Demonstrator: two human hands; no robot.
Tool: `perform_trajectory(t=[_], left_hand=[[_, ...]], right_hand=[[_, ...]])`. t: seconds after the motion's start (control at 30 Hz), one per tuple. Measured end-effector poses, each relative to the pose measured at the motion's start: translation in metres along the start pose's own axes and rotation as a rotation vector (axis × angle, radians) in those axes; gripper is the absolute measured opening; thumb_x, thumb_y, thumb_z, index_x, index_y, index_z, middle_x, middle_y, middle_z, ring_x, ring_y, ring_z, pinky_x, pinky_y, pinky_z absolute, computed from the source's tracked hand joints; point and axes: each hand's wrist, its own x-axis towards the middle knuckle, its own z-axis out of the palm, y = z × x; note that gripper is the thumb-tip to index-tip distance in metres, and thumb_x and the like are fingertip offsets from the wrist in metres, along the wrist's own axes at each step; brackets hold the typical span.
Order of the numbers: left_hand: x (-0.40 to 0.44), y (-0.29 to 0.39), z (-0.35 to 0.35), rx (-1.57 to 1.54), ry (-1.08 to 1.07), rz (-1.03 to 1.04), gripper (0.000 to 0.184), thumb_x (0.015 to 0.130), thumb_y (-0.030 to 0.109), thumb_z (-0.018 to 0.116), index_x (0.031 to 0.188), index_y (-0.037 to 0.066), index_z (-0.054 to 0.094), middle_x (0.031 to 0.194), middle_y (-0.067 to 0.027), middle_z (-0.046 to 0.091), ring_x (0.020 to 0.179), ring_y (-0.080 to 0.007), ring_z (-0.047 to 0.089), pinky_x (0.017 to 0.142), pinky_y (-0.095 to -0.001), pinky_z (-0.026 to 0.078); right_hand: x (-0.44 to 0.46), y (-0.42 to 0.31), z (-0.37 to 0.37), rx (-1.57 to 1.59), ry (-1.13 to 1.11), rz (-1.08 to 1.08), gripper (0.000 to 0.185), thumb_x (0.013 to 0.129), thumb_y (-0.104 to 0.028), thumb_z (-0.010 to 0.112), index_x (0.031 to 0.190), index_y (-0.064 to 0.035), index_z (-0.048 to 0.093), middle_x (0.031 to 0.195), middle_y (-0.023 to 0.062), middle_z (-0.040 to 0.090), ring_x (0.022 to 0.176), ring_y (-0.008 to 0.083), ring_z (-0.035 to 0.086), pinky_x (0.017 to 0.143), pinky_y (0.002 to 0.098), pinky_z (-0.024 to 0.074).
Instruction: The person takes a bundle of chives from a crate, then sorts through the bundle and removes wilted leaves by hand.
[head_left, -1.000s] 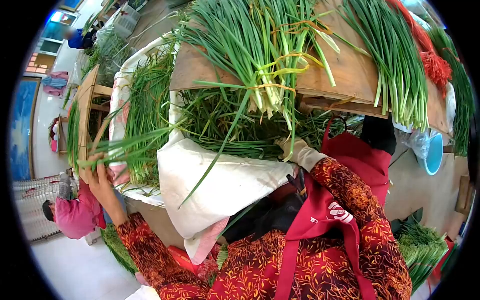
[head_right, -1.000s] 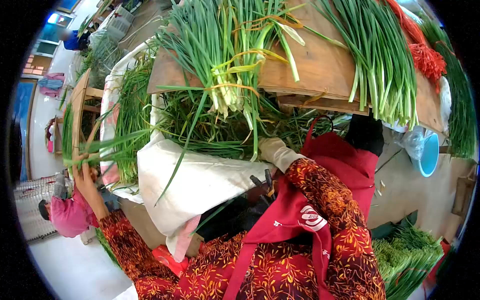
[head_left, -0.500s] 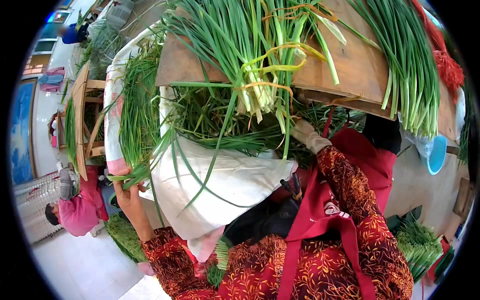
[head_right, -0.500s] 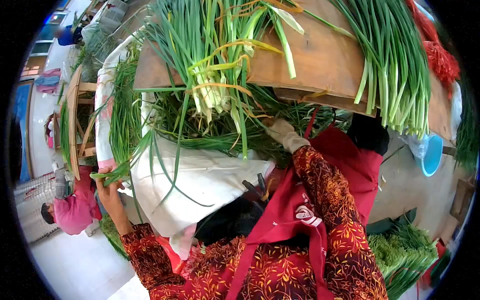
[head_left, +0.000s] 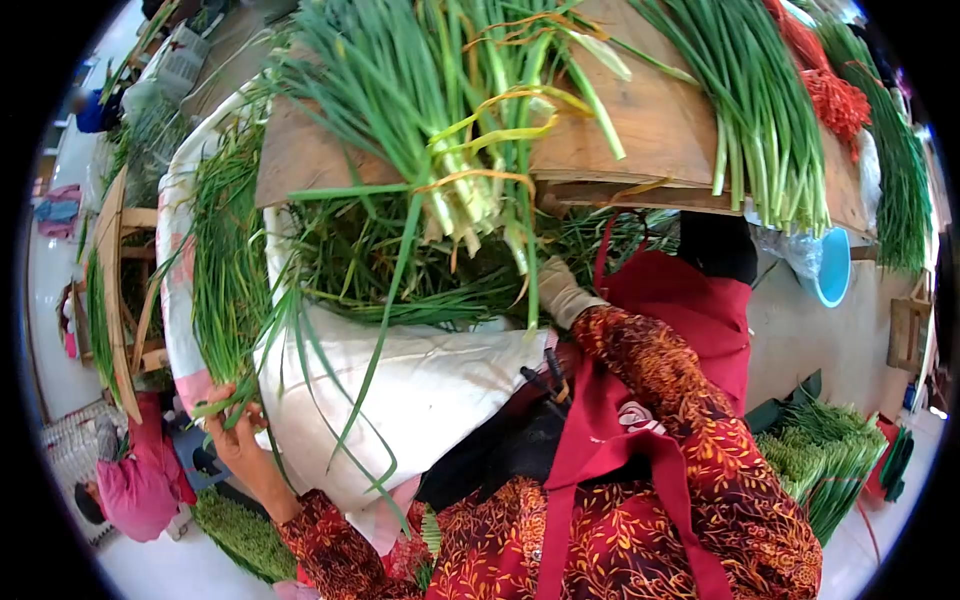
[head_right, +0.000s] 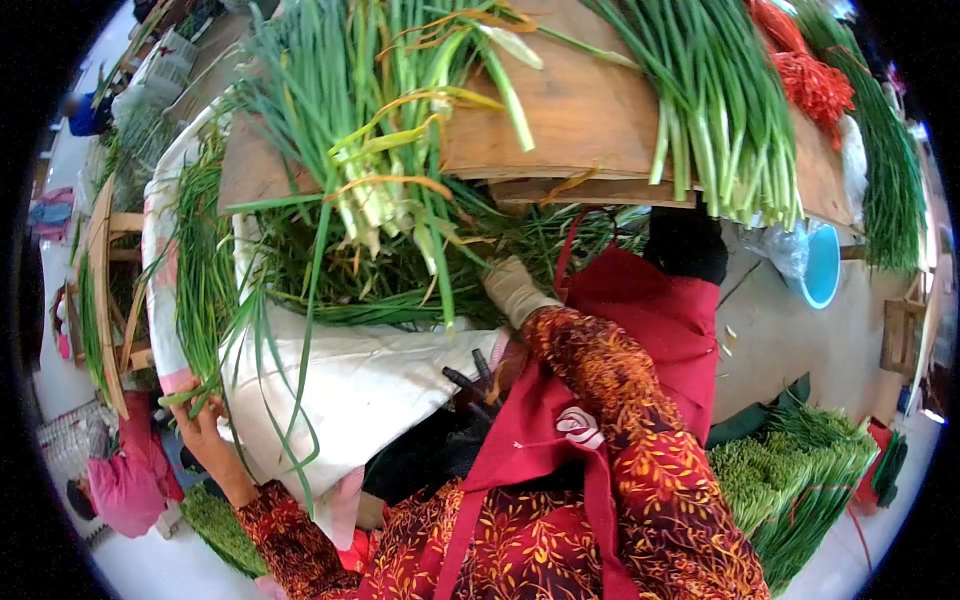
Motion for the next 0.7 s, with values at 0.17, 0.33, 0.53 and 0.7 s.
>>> perform_trajectory(t=[0.17, 0.33, 0.53, 0.7], left_hand=[[0.003, 0.000, 0.004, 0.048, -0.049, 0.072, 0.023, 0.086, 0.002, 0.043, 0.108, 0.002, 0.050, 0.090, -0.0032, 0.053, 0.068, -0.0068, 0.047, 0.057, -0.0191, 0.037], [0.009, 0.009, 0.008, -0.009, -0.066, 0.047, 0.020, 0.088, 0.006, 0.044, 0.106, 0.003, 0.051, 0.087, -0.0021, 0.053, 0.067, -0.0058, 0.047, 0.057, -0.0187, 0.037], [0.019, 0.041, 0.011, -0.053, -0.020, 0.174, 0.020, 0.090, 0.012, 0.046, 0.106, 0.001, 0.050, 0.093, -0.0035, 0.053, 0.064, -0.0063, 0.048, 0.053, -0.0196, 0.038], [0.022, 0.062, 0.007, -0.168, -0.038, 0.234, 0.023, 0.090, 0.014, 0.047, 0.108, 0.000, 0.048, 0.095, -0.0044, 0.053, 0.065, -0.0066, 0.048, 0.053, -0.0204, 0.039]], right_hand=[[0.021, -0.010, 0.005, 0.075, -0.714, -0.056, 0.010, 0.074, -0.015, 0.059, 0.078, -0.0133, 0.068, 0.076, 0.0018, 0.064, 0.072, 0.0186, 0.061, 0.056, 0.0348, 0.0431], [0.003, 0.024, -0.087, 0.380, -0.262, -0.082, 0.030, 0.080, -0.033, 0.052, 0.093, -0.0081, 0.063, 0.084, 0.0093, 0.064, 0.080, 0.0265, 0.061, 0.069, 0.0376, 0.0481], [-0.004, 0.055, -0.212, 1.360, -0.545, 0.424, 0.032, 0.084, -0.034, 0.056, 0.096, -0.0050, 0.063, 0.067, 0.0014, 0.060, 0.056, 0.0079, 0.049, 0.055, 0.0216, 0.0425], [-0.026, 0.070, -0.255, 1.675, -0.621, 0.280, 0.036, 0.088, -0.035, 0.050, 0.102, -0.0032, 0.059, 0.067, 0.0024, 0.059, 0.049, 0.0061, 0.041, 0.048, 0.0194, 0.0340]])
